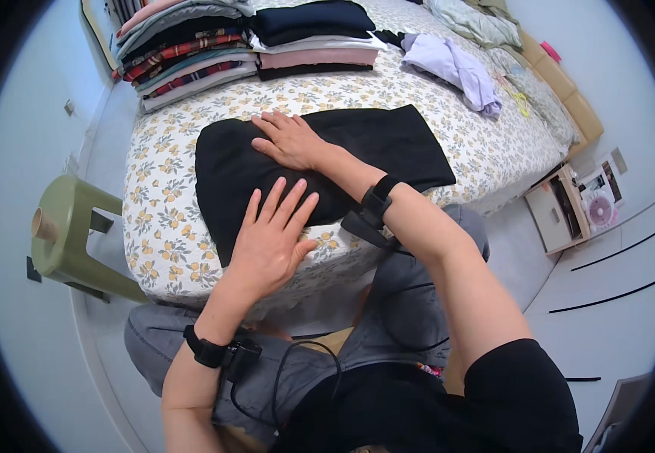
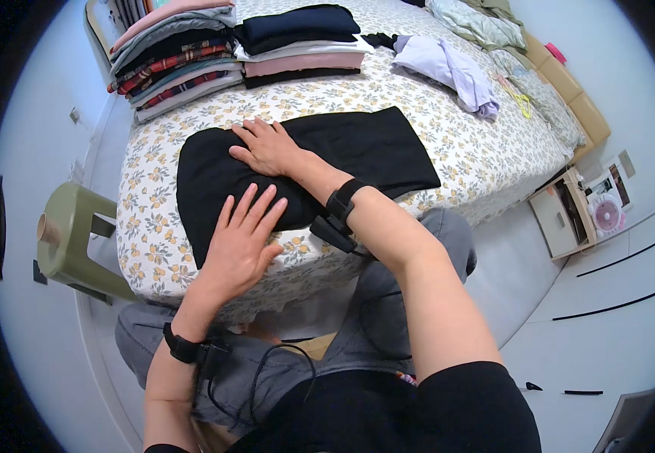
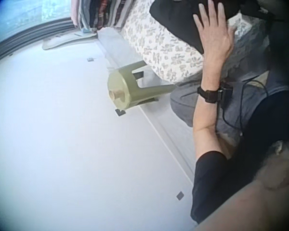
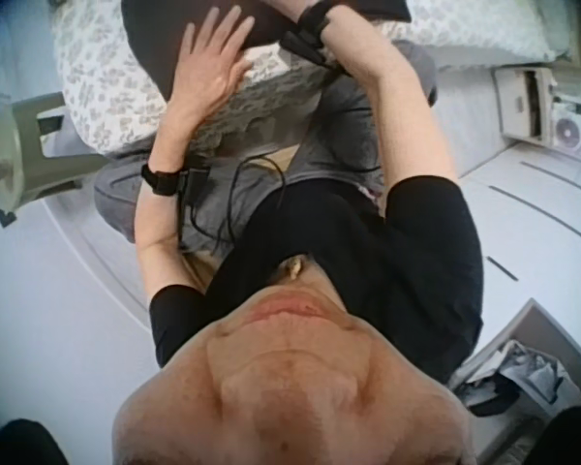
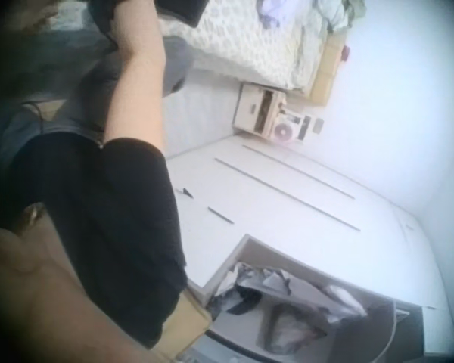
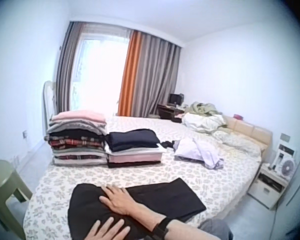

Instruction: Fold a pair of dark pants on a bed and place them on a stack.

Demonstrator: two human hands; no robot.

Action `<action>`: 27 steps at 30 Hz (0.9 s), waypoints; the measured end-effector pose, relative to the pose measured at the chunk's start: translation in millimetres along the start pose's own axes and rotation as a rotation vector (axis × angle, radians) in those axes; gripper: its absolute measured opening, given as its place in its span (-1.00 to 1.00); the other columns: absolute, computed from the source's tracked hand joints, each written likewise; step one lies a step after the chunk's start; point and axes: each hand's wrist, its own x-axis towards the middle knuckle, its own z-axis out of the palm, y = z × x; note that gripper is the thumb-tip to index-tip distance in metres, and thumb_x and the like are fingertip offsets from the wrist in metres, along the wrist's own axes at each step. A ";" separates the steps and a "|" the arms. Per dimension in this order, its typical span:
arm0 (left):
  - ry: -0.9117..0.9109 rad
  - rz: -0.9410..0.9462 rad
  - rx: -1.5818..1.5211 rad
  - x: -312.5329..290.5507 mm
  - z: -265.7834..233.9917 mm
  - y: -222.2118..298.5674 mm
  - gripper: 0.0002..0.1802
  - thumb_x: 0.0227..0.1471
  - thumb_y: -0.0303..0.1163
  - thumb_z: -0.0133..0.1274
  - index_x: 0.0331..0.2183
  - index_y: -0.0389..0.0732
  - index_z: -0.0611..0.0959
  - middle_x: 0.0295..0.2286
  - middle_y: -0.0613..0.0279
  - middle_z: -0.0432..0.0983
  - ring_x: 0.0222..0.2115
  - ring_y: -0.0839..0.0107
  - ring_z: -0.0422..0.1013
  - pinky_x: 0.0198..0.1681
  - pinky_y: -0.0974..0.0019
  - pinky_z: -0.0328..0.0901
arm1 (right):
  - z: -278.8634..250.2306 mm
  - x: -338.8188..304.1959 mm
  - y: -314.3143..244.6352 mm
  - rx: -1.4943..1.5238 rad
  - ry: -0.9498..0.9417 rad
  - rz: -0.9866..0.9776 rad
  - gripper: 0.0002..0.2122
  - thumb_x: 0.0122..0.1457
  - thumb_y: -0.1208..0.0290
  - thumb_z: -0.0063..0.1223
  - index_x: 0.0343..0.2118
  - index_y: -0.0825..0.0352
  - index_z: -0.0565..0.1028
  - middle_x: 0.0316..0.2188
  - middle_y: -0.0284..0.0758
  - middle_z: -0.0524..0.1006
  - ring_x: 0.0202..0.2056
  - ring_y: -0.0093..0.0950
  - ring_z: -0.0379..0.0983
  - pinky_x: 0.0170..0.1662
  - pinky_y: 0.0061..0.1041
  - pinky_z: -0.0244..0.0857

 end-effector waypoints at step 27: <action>0.193 -0.021 -0.024 2.4 -17.1 -3.3 -0.45 0.13 -0.19 -0.18 0.14 -0.13 0.23 0.17 0.11 0.03 0.19 0.16 -0.06 0.22 0.04 -0.18 | -184.1 -130.7 83.6 -0.210 -0.104 0.528 -0.64 0.01 0.23 0.05 -0.30 0.51 0.45 -0.40 -0.03 0.52 -0.31 -0.18 0.48 -0.20 -0.29 0.30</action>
